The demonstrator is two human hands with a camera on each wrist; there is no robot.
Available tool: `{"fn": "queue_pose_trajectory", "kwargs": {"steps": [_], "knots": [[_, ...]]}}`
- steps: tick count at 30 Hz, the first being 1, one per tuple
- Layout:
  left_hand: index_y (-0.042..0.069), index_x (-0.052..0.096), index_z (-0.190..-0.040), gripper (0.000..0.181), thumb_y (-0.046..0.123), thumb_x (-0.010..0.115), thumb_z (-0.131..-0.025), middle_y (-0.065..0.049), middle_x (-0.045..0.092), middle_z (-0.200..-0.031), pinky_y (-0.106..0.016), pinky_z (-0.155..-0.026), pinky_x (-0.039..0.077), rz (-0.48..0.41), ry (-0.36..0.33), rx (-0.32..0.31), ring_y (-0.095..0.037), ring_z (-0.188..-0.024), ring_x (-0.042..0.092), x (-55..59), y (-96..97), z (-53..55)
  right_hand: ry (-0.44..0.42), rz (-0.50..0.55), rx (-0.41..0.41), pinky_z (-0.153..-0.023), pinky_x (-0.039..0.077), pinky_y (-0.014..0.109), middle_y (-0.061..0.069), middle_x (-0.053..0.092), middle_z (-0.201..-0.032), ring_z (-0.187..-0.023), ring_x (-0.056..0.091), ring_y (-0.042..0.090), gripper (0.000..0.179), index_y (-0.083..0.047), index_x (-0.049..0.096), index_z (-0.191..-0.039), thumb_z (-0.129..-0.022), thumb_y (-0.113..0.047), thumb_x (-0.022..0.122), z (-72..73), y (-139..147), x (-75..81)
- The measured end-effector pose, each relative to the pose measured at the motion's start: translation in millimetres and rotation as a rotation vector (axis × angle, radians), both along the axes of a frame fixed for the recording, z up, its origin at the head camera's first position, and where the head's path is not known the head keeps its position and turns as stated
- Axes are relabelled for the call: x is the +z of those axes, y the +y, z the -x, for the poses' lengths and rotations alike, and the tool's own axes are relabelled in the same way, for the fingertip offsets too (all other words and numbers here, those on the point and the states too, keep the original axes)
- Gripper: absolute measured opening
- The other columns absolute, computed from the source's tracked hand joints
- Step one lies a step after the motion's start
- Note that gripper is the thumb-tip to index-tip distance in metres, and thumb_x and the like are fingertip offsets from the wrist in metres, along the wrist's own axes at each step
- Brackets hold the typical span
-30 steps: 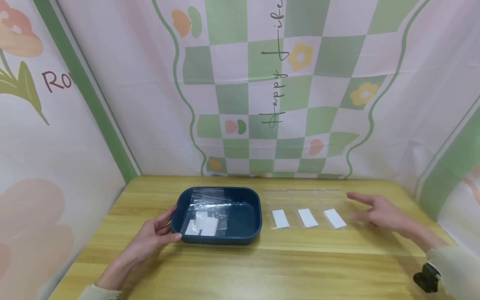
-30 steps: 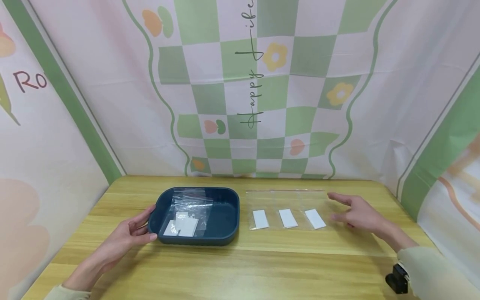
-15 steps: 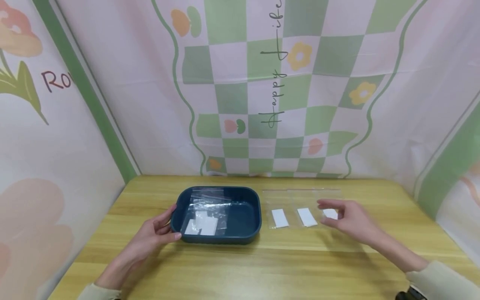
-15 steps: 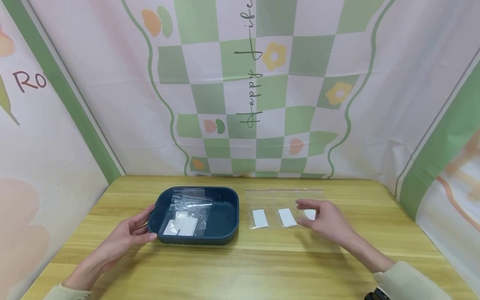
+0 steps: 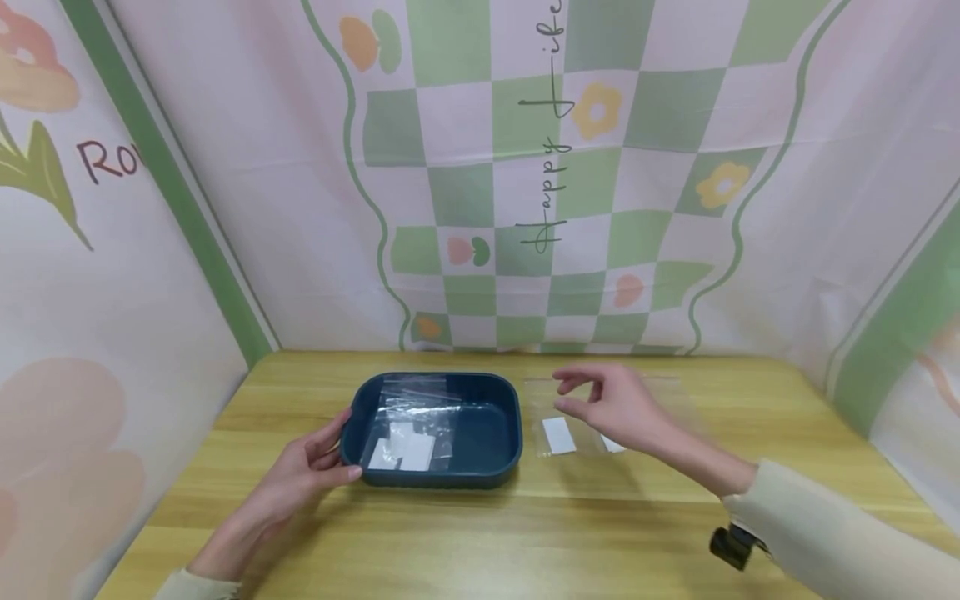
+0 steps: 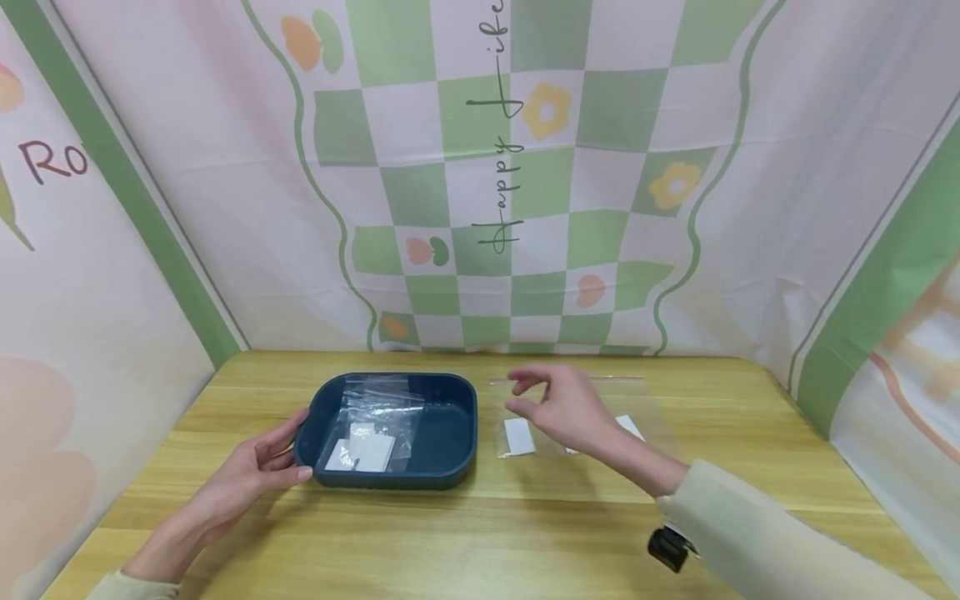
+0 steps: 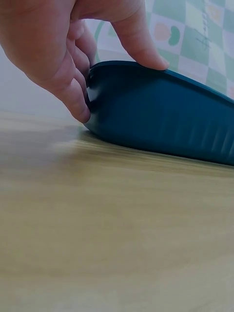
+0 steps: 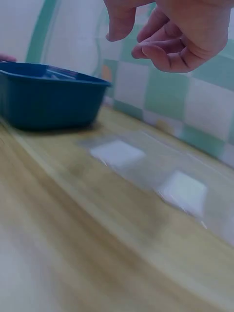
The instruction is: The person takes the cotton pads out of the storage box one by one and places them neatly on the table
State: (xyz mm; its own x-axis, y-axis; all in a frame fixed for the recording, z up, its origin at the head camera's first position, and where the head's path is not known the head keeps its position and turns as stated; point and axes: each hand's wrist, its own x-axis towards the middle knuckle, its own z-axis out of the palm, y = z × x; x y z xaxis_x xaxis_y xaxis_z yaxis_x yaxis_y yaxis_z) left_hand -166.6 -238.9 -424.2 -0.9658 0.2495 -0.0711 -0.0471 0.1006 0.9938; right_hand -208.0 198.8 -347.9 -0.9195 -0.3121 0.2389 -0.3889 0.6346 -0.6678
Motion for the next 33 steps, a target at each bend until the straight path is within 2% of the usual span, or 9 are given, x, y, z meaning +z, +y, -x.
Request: {"fn": "queue_pose_trajectory", "kwargs": {"steps": [6,10,16,18,24,28,31,33], "knots": [[0.003,0.024,-0.165,0.091,-0.004,0.077,-0.091,-0.019,0.018,-0.170,-0.032,-0.107,0.049,0.001,-0.013,0.015,-0.046,-0.146,0.037,-1.5,-0.7,0.4,0.025,0.008,0.083,-0.051,0.046,0.027,0.000,0.077,-0.094,-0.057,0.053,0.014,0.028,-0.003,0.077,-0.118,-0.093,-0.013,0.081,19.7,-44.8,3.3],[0.003,0.025,-0.165,0.092,-0.005,0.077,-0.091,-0.018,0.019,-0.170,-0.031,-0.107,0.049,0.001,-0.026,0.032,-0.045,-0.146,0.038,-1.8,-1.7,0.7,-0.011,-0.024,0.143,-0.053,0.047,0.028,-0.001,0.076,-0.092,-0.057,0.054,0.012,0.028,-0.003,0.078,-0.117,-0.092,-0.015,0.082,31.4,-75.1,3.9],[0.004,0.024,-0.166,0.092,-0.003,0.078,-0.091,-0.018,0.018,-0.170,-0.032,-0.107,0.049,0.002,-0.026,0.019,-0.045,-0.147,0.037,0.8,0.0,0.8,-0.064,-0.137,0.204,-0.077,0.058,0.030,-0.004,0.075,-0.086,-0.081,0.068,0.010,0.035,0.001,0.077,-0.120,-0.090,-0.016,0.085,46.8,-108.5,0.2],[0.004,0.024,-0.166,0.091,-0.002,0.077,-0.092,-0.018,0.018,-0.170,-0.032,-0.107,0.049,0.007,-0.031,0.019,-0.045,-0.147,0.037,2.1,1.0,0.7,-0.072,-0.185,0.212,-0.081,0.059,0.030,-0.003,0.075,-0.085,-0.082,0.069,0.011,0.037,0.001,0.077,-0.121,-0.090,-0.017,0.086,51.9,-116.9,-1.5],[0.006,0.025,-0.166,0.090,-0.002,0.077,-0.092,-0.018,0.019,-0.170,-0.033,-0.107,0.049,0.030,-0.038,0.035,-0.045,-0.147,0.037,4.6,-1.4,-0.6,-0.085,-0.345,0.260,-0.074,0.058,0.028,-0.003,0.074,-0.081,-0.073,0.065,0.009,0.037,-0.002,0.079,-0.118,-0.088,-0.021,0.088,65.2,-139.5,-15.5],[0.006,0.025,-0.166,0.090,-0.002,0.076,-0.093,-0.017,0.019,-0.171,-0.033,-0.107,0.050,0.020,-0.040,0.033,-0.045,-0.147,0.037,2.8,-2.9,-0.1,-0.107,-0.405,0.296,-0.074,0.059,0.029,0.002,0.077,-0.084,-0.071,0.064,0.010,0.033,-0.001,0.081,-0.112,-0.087,-0.023,0.089,69.1,-148.7,-28.1],[0.006,0.025,-0.166,0.090,-0.001,0.077,-0.093,-0.017,0.020,-0.171,-0.033,-0.107,0.050,0.011,-0.037,0.021,-0.045,-0.147,0.038,0.6,-3.2,1.0,-0.116,-0.455,0.287,-0.072,0.059,0.029,0.002,0.077,-0.085,-0.069,0.061,0.008,0.027,-0.004,0.084,-0.098,-0.086,-0.027,0.090,69.7,-152.3,-34.2],[0.006,0.026,-0.166,0.091,0.001,0.079,-0.092,-0.017,0.021,-0.170,-0.033,-0.108,0.049,0.011,-0.035,0.019,-0.045,-0.147,0.038,0.1,-3.2,1.5,-0.135,-0.496,0.275,-0.066,0.054,0.026,-0.003,0.070,-0.074,-0.064,0.052,0.007,0.026,-0.006,0.082,-0.083,-0.086,-0.031,0.090,69.9,-154.3,-36.5]]}}
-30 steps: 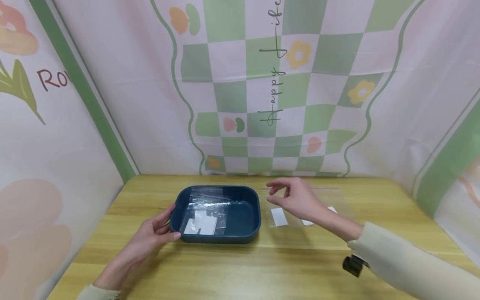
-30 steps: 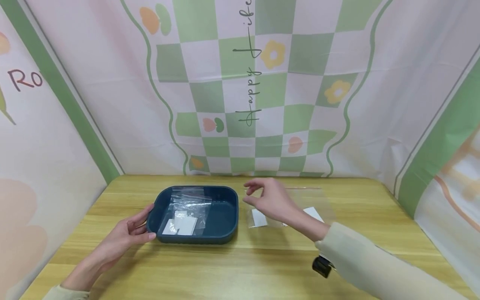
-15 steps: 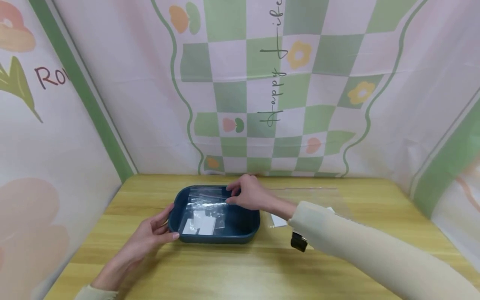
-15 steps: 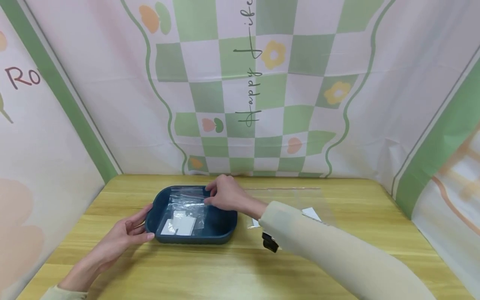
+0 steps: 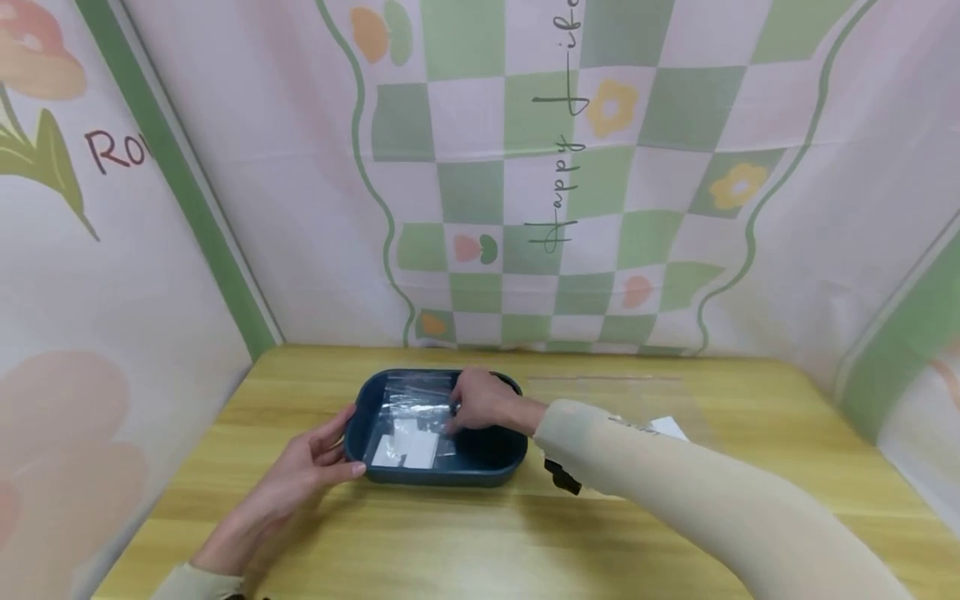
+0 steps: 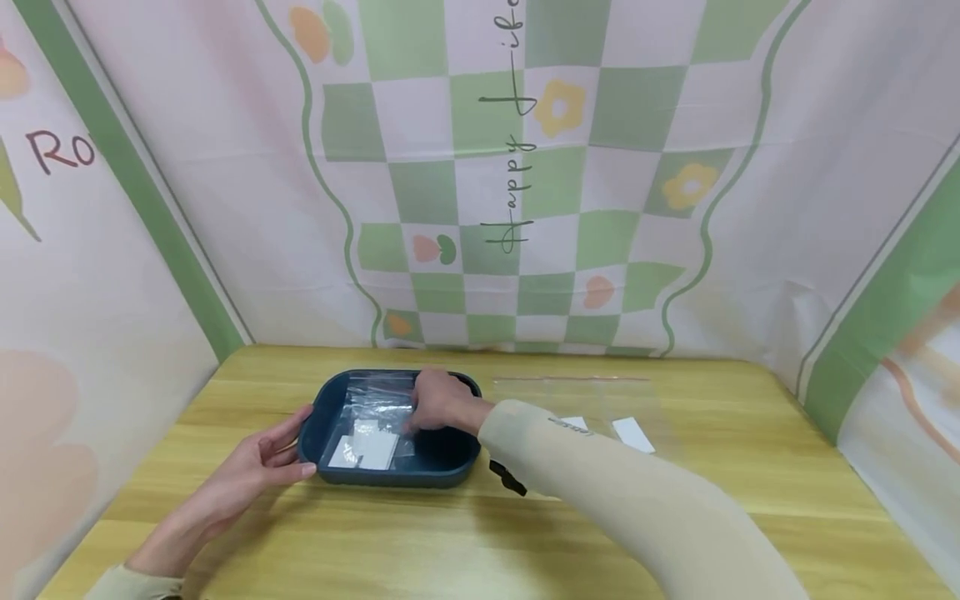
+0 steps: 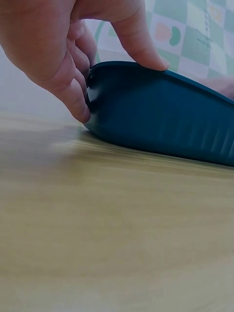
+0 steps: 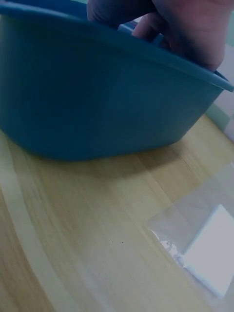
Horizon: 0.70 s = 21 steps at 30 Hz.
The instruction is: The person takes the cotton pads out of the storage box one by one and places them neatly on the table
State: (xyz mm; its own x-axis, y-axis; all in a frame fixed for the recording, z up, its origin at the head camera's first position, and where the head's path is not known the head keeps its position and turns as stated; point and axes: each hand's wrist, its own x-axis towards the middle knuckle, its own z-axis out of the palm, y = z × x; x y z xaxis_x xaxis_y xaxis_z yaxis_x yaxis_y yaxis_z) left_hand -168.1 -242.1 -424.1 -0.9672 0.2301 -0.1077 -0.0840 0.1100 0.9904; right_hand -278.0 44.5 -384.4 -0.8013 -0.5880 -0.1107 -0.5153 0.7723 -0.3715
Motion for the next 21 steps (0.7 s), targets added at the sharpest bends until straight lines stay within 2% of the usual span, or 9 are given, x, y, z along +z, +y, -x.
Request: {"fn": "queue_pose_trajectory", "kwargs": {"steps": [2,3,5,6,9,16,21], "knots": [[0.007,0.027,-0.166,0.091,0.002,0.080,-0.092,-0.017,0.022,-0.170,-0.033,-0.108,0.049,0.003,0.003,0.001,-0.045,-0.146,0.038,0.3,1.1,0.9,-0.005,-0.039,-0.024,-0.060,0.047,0.025,-0.007,0.057,-0.066,-0.062,0.045,0.008,0.031,-0.010,0.077,-0.072,-0.085,-0.035,0.091,-0.5,-0.9,-0.4],[0.007,0.027,-0.166,0.091,0.002,0.080,-0.091,-0.016,0.022,-0.170,-0.033,-0.108,0.049,0.010,0.004,0.005,-0.045,-0.146,0.038,1.1,1.6,1.1,-0.012,-0.055,-0.037,-0.061,0.047,0.026,-0.006,0.057,-0.068,-0.063,0.046,0.009,0.031,-0.011,0.077,-0.073,-0.085,-0.036,0.091,-1.2,-1.7,0.1],[0.007,0.028,-0.166,0.092,0.001,0.080,-0.091,-0.016,0.022,-0.170,-0.033,-0.108,0.048,0.012,0.005,0.009,-0.045,-0.146,0.038,2.4,2.1,1.5,-0.025,-0.063,-0.076,-0.065,0.053,0.027,-0.003,0.066,-0.081,-0.071,0.056,0.010,0.030,-0.009,0.081,-0.080,-0.084,-0.037,0.092,-2.7,-3.4,0.9],[0.008,0.027,-0.166,0.092,0.001,0.080,-0.091,-0.016,0.022,-0.170,-0.034,-0.108,0.048,0.016,0.007,0.010,-0.045,-0.146,0.038,3.0,2.2,1.5,-0.025,-0.062,-0.095,-0.070,0.058,0.029,-0.001,0.073,-0.094,-0.079,0.064,0.012,0.028,-0.011,0.084,-0.089,-0.083,-0.036,0.093,-3.4,-4.0,1.1],[0.008,0.028,-0.166,0.091,0.001,0.079,-0.091,-0.017,0.022,-0.170,-0.034,-0.109,0.048,0.027,0.003,0.014,-0.044,-0.146,0.038,4.5,2.1,1.2,-0.037,-0.062,-0.122,-0.085,0.063,0.037,0.007,0.074,-0.127,-0.106,0.071,0.021,0.042,-0.010,0.083,-0.113,-0.081,-0.034,0.094,-4.8,-5.0,0.8],[0.008,0.027,-0.166,0.091,0.002,0.079,-0.092,-0.016,0.021,-0.170,-0.034,-0.109,0.048,0.030,-0.002,0.008,-0.045,-0.147,0.038,4.2,2.3,1.0,-0.033,-0.078,-0.145,-0.085,0.062,0.036,0.000,0.074,-0.129,-0.110,0.070,0.020,0.048,-0.015,0.082,-0.120,-0.079,-0.037,0.095,-4.5,-0.7,-3.3],[0.007,0.026,-0.166,0.090,0.000,0.078,-0.093,-0.017,0.021,-0.170,-0.034,-0.109,0.048,0.026,-0.013,0.005,-0.045,-0.147,0.037,3.6,2.9,0.7,-0.053,-0.003,-0.189,-0.082,0.061,0.034,0.004,0.074,-0.129,-0.107,0.071,0.020,0.054,-0.013,0.081,-0.121,-0.076,-0.040,0.096,-9.5,1.8,-9.2]]}}
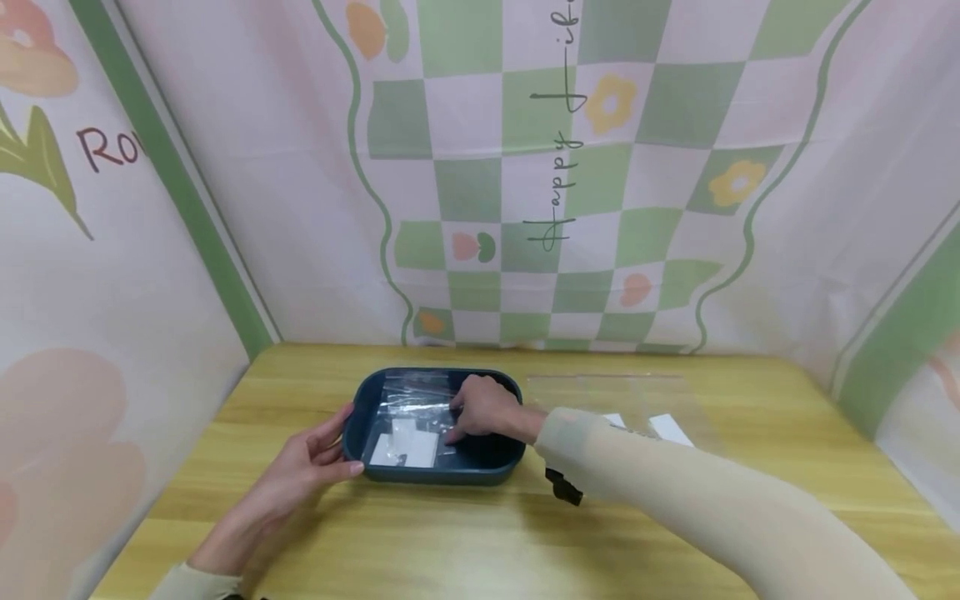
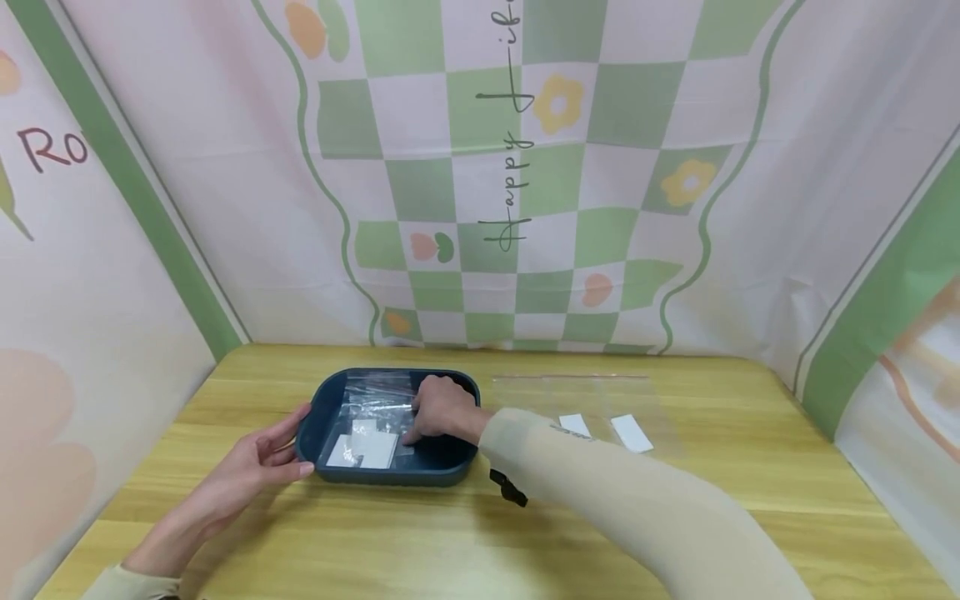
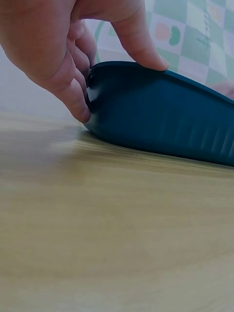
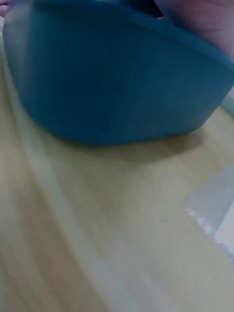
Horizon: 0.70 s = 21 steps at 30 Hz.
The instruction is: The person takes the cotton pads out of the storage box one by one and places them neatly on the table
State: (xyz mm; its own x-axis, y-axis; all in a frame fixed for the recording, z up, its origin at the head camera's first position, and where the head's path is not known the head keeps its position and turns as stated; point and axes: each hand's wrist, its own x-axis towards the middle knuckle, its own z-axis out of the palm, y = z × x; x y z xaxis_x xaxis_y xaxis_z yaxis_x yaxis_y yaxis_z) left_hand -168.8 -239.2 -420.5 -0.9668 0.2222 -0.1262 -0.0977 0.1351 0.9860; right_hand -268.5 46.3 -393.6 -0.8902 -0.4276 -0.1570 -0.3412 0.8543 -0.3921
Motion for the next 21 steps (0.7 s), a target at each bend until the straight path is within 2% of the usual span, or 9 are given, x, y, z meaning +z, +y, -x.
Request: {"fn": "queue_pose_trajectory", "kwargs": {"steps": [4,6,12,18,21], "knots": [[0.006,0.026,-0.166,0.091,0.001,0.079,-0.092,-0.017,0.021,-0.170,-0.034,-0.108,0.048,0.005,0.003,0.002,-0.045,-0.147,0.037,0.5,0.4,-0.4,-0.016,0.067,-0.026,-0.068,0.057,0.029,0.008,0.073,-0.131,-0.089,0.069,0.016,0.058,-0.009,0.079,-0.123,-0.075,-0.036,0.098,-4.3,-0.3,-1.9],[0.006,0.026,-0.166,0.091,0.001,0.079,-0.092,-0.017,0.021,-0.170,-0.034,-0.108,0.049,0.003,0.005,0.002,-0.045,-0.147,0.037,0.4,0.4,-0.2,-0.019,0.077,-0.029,-0.066,0.054,0.028,0.007,0.072,-0.133,-0.087,0.067,0.015,0.059,-0.010,0.079,-0.125,-0.074,-0.034,0.098,-5.2,-0.3,-1.6],[0.006,0.027,-0.166,0.089,-0.002,0.077,-0.093,-0.016,0.021,-0.170,-0.034,-0.108,0.048,-0.001,0.006,0.001,-0.045,-0.147,0.037,-0.5,-0.1,-0.1,-0.047,0.095,-0.034,-0.077,0.055,0.028,0.003,0.071,-0.135,-0.095,0.063,0.015,0.059,-0.013,0.078,-0.127,-0.075,-0.028,0.098,-2.8,1.9,-2.9],[0.005,0.026,-0.166,0.088,-0.003,0.076,-0.094,-0.017,0.021,-0.170,-0.033,-0.108,0.048,-0.008,0.012,-0.004,-0.045,-0.147,0.037,-1.5,-0.1,0.1,-0.077,0.178,-0.062,-0.093,0.058,0.031,0.009,0.072,-0.132,-0.111,0.065,0.019,0.062,-0.004,0.076,-0.127,-0.073,-0.024,0.099,-2.5,1.8,-6.3],[0.003,0.024,-0.166,0.088,-0.004,0.075,-0.094,-0.018,0.020,-0.170,-0.032,-0.107,0.049,-0.023,0.024,-0.013,-0.045,-0.147,0.037,-1.7,-0.2,-0.4,-0.083,0.212,-0.089,-0.087,0.057,0.029,0.011,0.072,-0.130,-0.097,0.066,0.018,0.061,-0.003,0.077,-0.124,-0.071,-0.021,0.101,-0.9,0.2,-10.4]]}}
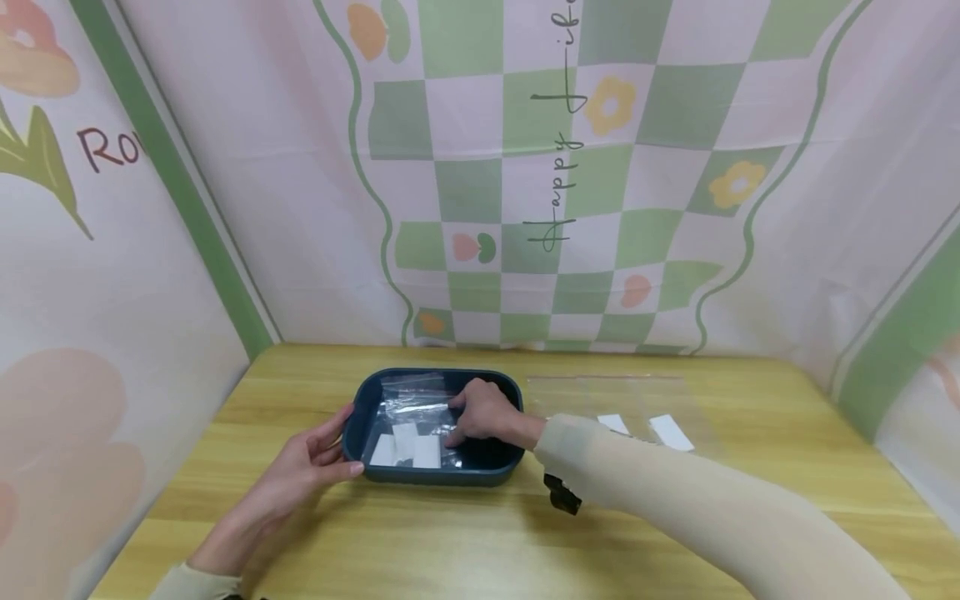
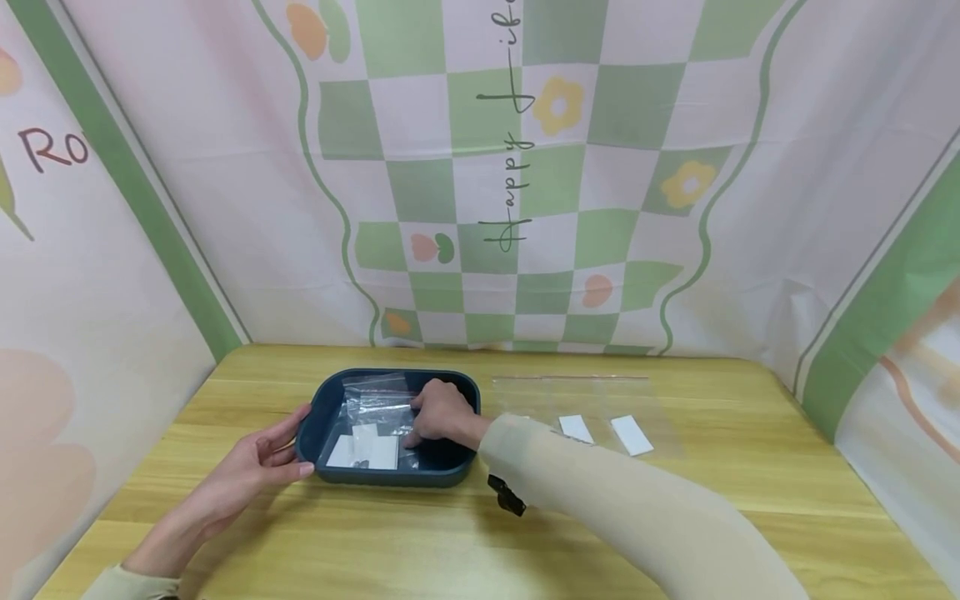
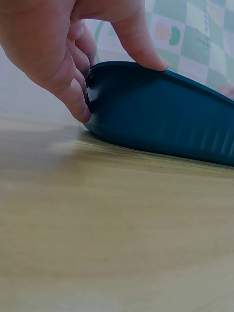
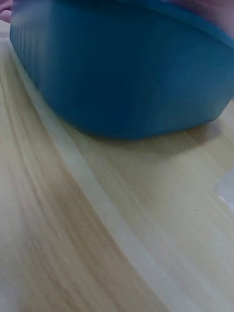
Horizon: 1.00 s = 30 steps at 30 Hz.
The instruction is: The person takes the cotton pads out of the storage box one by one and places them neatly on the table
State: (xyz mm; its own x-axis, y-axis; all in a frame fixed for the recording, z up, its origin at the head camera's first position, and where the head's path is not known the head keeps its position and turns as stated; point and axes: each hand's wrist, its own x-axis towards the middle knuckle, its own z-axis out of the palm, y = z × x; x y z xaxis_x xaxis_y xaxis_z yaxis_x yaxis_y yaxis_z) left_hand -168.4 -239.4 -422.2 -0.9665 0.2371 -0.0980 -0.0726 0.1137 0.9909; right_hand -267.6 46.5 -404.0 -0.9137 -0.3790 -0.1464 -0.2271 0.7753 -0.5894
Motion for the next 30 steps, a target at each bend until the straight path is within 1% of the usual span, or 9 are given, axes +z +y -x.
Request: {"fn": "queue_pose_trajectory", "kwargs": {"steps": [3,6,11,13,16,19,22,26,30], "knots": [[0.003,0.024,-0.166,0.088,-0.004,0.075,-0.094,-0.019,0.019,-0.170,-0.032,-0.107,0.050,-0.012,0.009,-0.006,-0.046,-0.146,0.037,0.5,0.1,-0.6,0.016,0.012,-0.014,-0.076,0.052,0.024,0.012,0.073,-0.128,-0.077,0.060,0.014,0.059,-0.003,0.078,-0.121,-0.069,-0.019,0.101,1.2,-1.0,-3.0],[0.002,0.024,-0.166,0.089,-0.003,0.075,-0.094,-0.020,0.019,-0.170,-0.032,-0.106,0.051,-0.021,0.017,-0.014,-0.047,-0.146,0.036,1.0,0.3,-0.9,0.051,0.023,-0.022,-0.072,0.052,0.023,0.012,0.076,-0.122,-0.074,0.061,0.012,0.055,-0.003,0.080,-0.116,-0.068,-0.019,0.102,0.8,-1.1,-4.2],[0.001,0.023,-0.165,0.090,-0.003,0.076,-0.093,-0.021,0.019,-0.170,-0.032,-0.106,0.051,-0.029,0.021,-0.021,-0.047,-0.146,0.036,1.0,0.5,-1.2,0.074,0.073,-0.063,-0.083,0.062,0.033,0.012,0.079,-0.110,-0.100,0.072,0.025,0.044,-0.006,0.084,-0.107,-0.068,-0.015,0.101,1.6,0.4,-9.7],[0.003,0.024,-0.166,0.090,-0.003,0.076,-0.093,-0.019,0.019,-0.170,-0.032,-0.106,0.050,-0.020,0.011,-0.007,-0.047,-0.146,0.037,0.7,0.4,-0.9,0.070,0.103,-0.083,-0.084,0.064,0.038,0.009,0.080,-0.100,-0.102,0.073,0.028,0.033,-0.006,0.085,-0.097,-0.069,-0.013,0.100,2.6,1.1,-12.8],[0.004,0.025,-0.166,0.091,-0.003,0.077,-0.092,-0.017,0.020,-0.170,-0.032,-0.106,0.050,-0.006,-0.009,0.013,-0.046,-0.147,0.037,-0.3,0.5,-0.4,0.064,0.125,-0.095,-0.075,0.064,0.038,0.002,0.078,-0.081,-0.083,0.074,0.022,0.016,-0.008,0.084,-0.079,-0.071,-0.010,0.098,3.4,1.5,-15.5],[0.004,0.025,-0.166,0.091,-0.004,0.077,-0.092,-0.017,0.019,-0.171,-0.033,-0.107,0.050,-0.006,-0.017,0.018,-0.046,-0.147,0.036,-1.4,0.7,-0.2,0.044,0.130,-0.110,-0.067,0.061,0.030,-0.005,0.074,-0.073,-0.069,0.069,0.012,0.015,-0.010,0.082,-0.070,-0.074,-0.009,0.096,1.5,1.0,-13.5],[0.004,0.024,-0.166,0.091,-0.004,0.076,-0.092,-0.017,0.018,-0.171,-0.033,-0.107,0.050,-0.019,-0.011,0.007,-0.046,-0.147,0.036,-2.7,0.6,-0.4,0.007,0.192,-0.124,-0.060,0.059,0.027,-0.004,0.073,-0.072,-0.064,0.066,0.010,0.010,-0.007,0.083,-0.076,-0.079,-0.007,0.092,-4.2,0.6,-7.9],[0.003,0.023,-0.166,0.092,-0.002,0.077,-0.092,-0.018,0.017,-0.171,-0.033,-0.107,0.050,-0.038,0.004,-0.016,-0.047,-0.147,0.035,-4.8,-0.5,-0.6,-0.031,0.349,-0.117,-0.051,0.060,0.029,0.002,0.074,-0.074,-0.059,0.066,0.014,0.003,-0.003,0.083,-0.089,-0.088,-0.005,0.085,-13.6,0.3,-1.7],[0.003,0.023,-0.166,0.093,-0.001,0.078,-0.091,-0.019,0.018,-0.170,-0.033,-0.107,0.050,-0.035,0.011,-0.017,-0.047,-0.147,0.036,-4.9,-0.7,-0.7,-0.003,0.434,-0.092,-0.049,0.060,0.032,0.002,0.075,-0.079,-0.061,0.070,0.019,0.004,-0.004,0.083,-0.095,-0.092,-0.006,0.081,-18.5,-0.3,-0.9]]}}
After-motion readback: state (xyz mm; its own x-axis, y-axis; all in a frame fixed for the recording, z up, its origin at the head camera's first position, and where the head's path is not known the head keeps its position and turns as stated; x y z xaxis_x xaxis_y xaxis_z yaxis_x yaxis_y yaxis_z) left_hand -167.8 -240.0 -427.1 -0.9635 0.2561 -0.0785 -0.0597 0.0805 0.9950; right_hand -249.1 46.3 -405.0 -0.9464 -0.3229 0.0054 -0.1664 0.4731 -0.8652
